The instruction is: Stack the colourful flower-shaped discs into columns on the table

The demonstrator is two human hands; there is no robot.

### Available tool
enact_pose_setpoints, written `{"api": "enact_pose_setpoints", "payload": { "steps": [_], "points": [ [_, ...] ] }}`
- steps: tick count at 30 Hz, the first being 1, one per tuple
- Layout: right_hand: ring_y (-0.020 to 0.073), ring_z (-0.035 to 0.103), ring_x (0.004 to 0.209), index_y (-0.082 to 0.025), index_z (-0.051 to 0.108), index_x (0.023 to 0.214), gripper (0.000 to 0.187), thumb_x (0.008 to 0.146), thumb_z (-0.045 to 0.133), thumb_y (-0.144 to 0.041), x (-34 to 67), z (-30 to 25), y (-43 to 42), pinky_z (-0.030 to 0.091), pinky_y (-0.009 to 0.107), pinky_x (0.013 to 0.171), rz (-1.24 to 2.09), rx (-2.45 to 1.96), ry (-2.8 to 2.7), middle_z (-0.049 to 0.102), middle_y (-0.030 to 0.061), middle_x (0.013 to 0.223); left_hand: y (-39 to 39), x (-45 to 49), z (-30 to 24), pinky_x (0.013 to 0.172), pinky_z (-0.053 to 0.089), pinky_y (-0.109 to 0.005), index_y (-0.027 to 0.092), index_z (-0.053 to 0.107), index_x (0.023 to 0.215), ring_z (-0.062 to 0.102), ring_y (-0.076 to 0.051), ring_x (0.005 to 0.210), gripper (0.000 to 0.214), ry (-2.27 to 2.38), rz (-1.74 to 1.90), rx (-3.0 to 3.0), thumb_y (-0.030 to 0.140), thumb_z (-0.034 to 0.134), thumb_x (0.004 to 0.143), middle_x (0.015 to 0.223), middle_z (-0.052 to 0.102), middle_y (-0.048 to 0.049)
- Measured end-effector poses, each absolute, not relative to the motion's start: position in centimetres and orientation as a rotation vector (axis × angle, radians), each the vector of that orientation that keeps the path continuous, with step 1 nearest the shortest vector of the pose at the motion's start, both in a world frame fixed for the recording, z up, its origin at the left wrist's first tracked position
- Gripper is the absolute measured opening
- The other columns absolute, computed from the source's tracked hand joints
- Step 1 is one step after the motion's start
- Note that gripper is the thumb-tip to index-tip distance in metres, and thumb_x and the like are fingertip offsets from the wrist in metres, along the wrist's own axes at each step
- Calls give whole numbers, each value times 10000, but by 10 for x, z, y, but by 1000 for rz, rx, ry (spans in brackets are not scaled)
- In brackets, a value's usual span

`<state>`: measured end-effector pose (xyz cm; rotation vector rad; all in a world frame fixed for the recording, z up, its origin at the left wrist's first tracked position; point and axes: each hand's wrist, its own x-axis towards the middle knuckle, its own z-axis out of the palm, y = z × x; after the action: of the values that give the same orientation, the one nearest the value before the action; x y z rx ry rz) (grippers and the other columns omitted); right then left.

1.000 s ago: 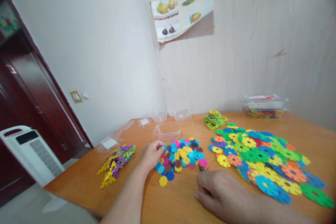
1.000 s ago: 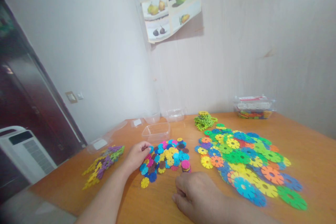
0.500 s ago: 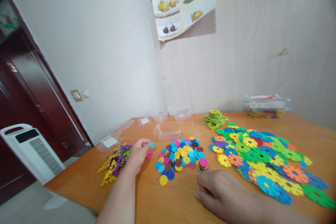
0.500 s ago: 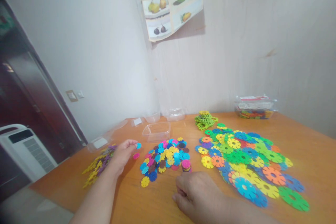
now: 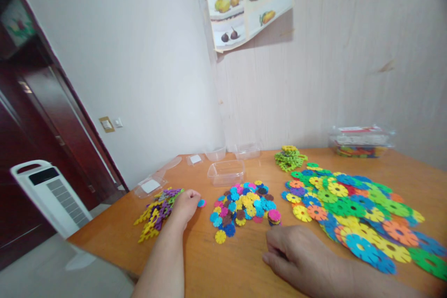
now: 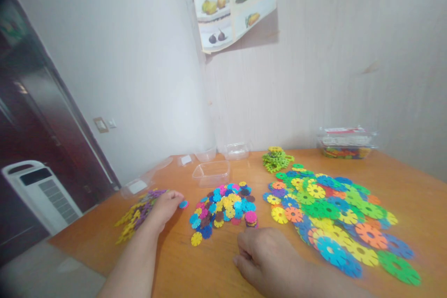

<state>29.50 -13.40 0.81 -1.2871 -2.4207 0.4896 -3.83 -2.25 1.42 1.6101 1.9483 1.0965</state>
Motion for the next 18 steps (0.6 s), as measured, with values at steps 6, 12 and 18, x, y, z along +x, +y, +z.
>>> {"api": "enact_pose_setpoints", "payload": {
  "steps": [6, 12, 18],
  "points": [
    [110, 521, 612, -205, 545, 712, 240, 909, 543, -341, 295, 10, -135, 256, 248, 549, 482, -1305, -2413, 654, -11, 721, -21, -39, 12, 702, 458, -274, 158, 674, 865, 647, -207, 817, 252, 1964, 975, 1680, 348, 645, 701, 853, 720, -56],
    [117, 538, 620, -204, 557, 706, 248, 912, 540, -341, 293, 12, -135, 268, 249, 556, 489, -1319, -2414, 667, -3, 724, -11, -42, 2, 735, 467, -275, 162, 666, 881, 662, -216, 866, 227, 2055, 873, 1870, 275, 679, 685, 937, 720, -87],
    [123, 546, 622, -201, 570, 709, 256, 922, 530, -337, 292, 14, -135, 279, 254, 557, 509, -1329, -2425, 665, 6, 722, -8, -35, 3, 716, 448, -258, 178, 665, 832, 649, -190, 819, 122, 2050, 839, 1926, 208, 650, 715, 877, 715, -56]
  ]
}}
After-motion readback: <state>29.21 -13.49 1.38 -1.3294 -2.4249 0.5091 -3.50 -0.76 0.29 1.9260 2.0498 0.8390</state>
